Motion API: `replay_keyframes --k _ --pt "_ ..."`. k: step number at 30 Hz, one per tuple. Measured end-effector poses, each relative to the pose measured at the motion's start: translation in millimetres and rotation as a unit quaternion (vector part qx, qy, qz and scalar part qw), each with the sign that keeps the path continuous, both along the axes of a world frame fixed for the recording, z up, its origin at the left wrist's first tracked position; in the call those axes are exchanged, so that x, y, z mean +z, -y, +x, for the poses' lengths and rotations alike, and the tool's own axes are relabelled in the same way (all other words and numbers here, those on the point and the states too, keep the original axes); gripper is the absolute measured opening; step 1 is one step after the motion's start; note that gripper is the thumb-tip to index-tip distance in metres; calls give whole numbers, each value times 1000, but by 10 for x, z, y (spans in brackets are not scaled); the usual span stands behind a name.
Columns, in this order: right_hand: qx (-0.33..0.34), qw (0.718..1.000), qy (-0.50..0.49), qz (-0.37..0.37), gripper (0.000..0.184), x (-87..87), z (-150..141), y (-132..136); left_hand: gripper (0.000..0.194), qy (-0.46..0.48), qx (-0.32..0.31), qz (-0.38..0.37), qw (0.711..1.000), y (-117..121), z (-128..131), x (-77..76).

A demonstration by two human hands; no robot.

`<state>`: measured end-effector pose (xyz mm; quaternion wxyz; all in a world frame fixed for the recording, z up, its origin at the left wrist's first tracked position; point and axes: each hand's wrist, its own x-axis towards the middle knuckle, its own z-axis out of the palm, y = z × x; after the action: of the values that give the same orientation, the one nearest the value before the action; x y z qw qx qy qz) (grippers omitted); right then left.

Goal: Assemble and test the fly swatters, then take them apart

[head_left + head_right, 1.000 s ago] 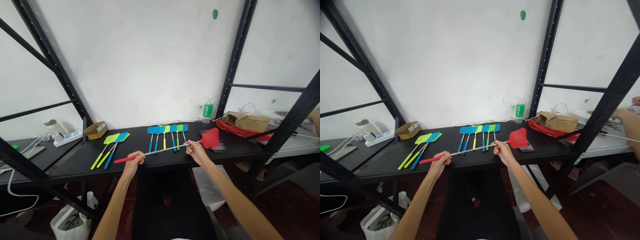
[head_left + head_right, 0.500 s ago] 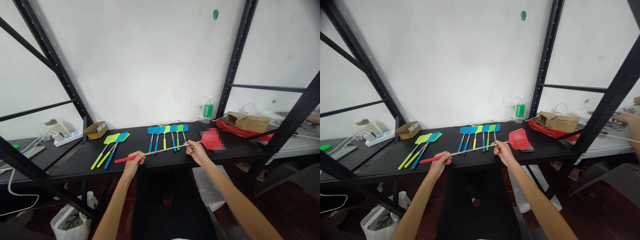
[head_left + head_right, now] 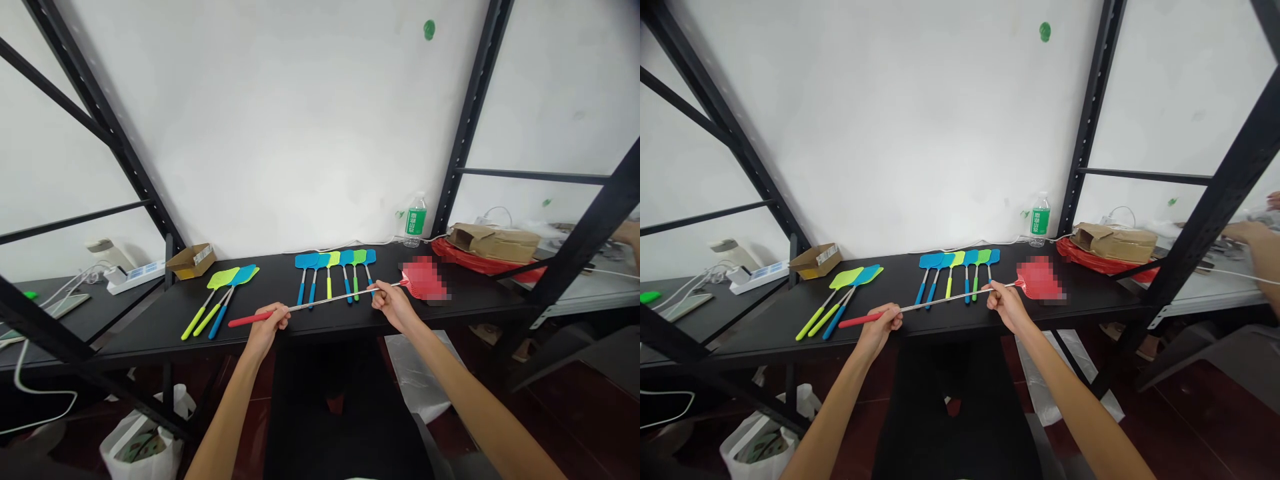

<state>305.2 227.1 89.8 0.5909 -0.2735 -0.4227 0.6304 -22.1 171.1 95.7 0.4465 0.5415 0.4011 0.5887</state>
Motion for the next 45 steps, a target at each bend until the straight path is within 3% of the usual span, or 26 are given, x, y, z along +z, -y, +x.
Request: replay_keyframes --k 15,29,45 --pt "-7 1000 5 -3 30 19 -2 17 27 3 0 -8 1000 35 35 55" --pt "2 1000 15 8 31 32 -7 28 19 68 -22 -2 997 47 38 94" --pt "-5 1000 13 4 29 27 -8 16 16 49 -27 0 998 50 23 92"
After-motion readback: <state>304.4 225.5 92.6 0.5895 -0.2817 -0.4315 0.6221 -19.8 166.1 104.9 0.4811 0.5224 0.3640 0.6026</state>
